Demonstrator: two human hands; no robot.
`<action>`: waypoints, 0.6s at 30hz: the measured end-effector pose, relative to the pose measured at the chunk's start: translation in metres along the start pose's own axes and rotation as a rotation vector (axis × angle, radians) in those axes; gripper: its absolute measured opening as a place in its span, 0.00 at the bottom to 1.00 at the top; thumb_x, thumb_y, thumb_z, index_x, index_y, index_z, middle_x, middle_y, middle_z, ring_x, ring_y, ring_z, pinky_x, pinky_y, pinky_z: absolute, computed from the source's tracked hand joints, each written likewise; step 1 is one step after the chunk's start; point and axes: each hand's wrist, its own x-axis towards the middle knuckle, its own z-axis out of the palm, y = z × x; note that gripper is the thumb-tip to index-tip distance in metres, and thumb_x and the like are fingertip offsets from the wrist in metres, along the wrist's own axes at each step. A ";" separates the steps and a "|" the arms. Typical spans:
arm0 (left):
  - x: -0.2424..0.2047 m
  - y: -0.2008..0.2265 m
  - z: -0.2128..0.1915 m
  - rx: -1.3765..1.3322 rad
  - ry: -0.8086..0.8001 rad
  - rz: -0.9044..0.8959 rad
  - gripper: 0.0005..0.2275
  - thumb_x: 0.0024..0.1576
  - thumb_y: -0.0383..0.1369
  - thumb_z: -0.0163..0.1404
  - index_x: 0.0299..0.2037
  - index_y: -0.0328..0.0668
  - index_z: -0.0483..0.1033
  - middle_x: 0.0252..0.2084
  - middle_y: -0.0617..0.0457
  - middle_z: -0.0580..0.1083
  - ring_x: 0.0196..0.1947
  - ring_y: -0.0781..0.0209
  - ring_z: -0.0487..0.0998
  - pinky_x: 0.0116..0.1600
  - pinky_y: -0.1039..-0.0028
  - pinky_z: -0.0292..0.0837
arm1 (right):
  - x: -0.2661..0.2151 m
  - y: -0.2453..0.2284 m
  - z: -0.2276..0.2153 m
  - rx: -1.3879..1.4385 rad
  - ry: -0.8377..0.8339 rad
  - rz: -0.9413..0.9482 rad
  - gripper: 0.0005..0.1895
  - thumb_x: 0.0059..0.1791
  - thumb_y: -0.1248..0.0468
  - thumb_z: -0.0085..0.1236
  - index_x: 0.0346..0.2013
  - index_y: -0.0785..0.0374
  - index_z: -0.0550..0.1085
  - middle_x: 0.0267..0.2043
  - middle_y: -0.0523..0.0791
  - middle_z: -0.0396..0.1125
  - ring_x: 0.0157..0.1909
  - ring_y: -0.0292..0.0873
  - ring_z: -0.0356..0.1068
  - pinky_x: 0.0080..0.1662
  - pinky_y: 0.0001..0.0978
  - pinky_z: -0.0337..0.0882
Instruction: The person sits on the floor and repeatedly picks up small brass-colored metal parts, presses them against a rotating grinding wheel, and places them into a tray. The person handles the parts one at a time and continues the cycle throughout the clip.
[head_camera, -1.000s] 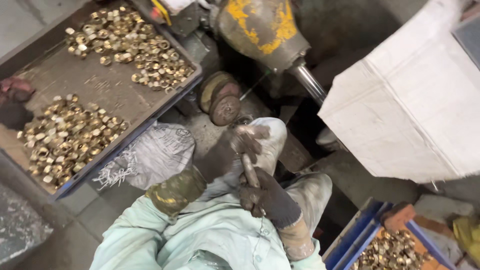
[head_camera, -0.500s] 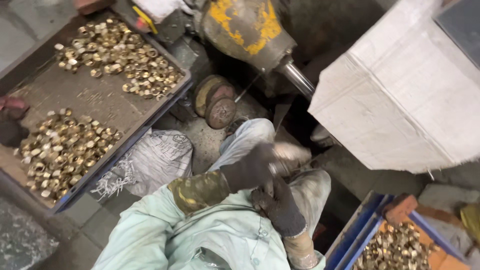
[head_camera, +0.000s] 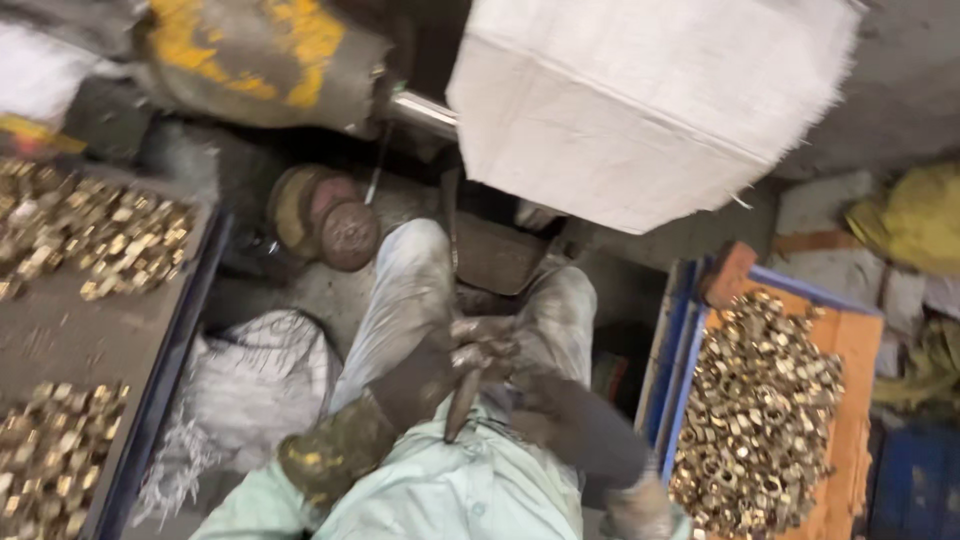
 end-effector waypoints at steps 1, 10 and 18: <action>-0.006 0.002 -0.001 0.119 0.049 -0.011 0.21 0.63 0.32 0.48 0.65 0.34 0.67 0.57 0.46 0.75 0.59 0.59 0.77 0.62 0.72 0.74 | -0.008 0.018 -0.018 0.010 0.036 0.085 0.21 0.45 0.62 0.66 0.51 0.61 0.73 0.35 0.42 0.78 0.37 0.35 0.76 0.42 0.29 0.75; 0.014 0.001 0.005 -0.463 -0.016 -0.154 0.16 0.66 0.34 0.47 0.62 0.41 0.65 0.50 0.47 0.74 0.46 0.60 0.78 0.49 0.71 0.76 | 0.059 0.183 -0.212 -0.427 1.335 0.415 0.41 0.41 0.45 0.69 0.56 0.73 0.68 0.45 0.63 0.71 0.49 0.65 0.72 0.52 0.52 0.71; 0.002 0.001 -0.002 -0.643 -0.057 -0.114 0.18 0.68 0.36 0.47 0.65 0.41 0.62 0.46 0.44 0.73 0.38 0.58 0.79 0.39 0.69 0.79 | 0.098 0.205 -0.225 -0.411 1.164 0.564 0.38 0.45 0.44 0.67 0.53 0.73 0.68 0.48 0.65 0.70 0.53 0.66 0.71 0.54 0.52 0.71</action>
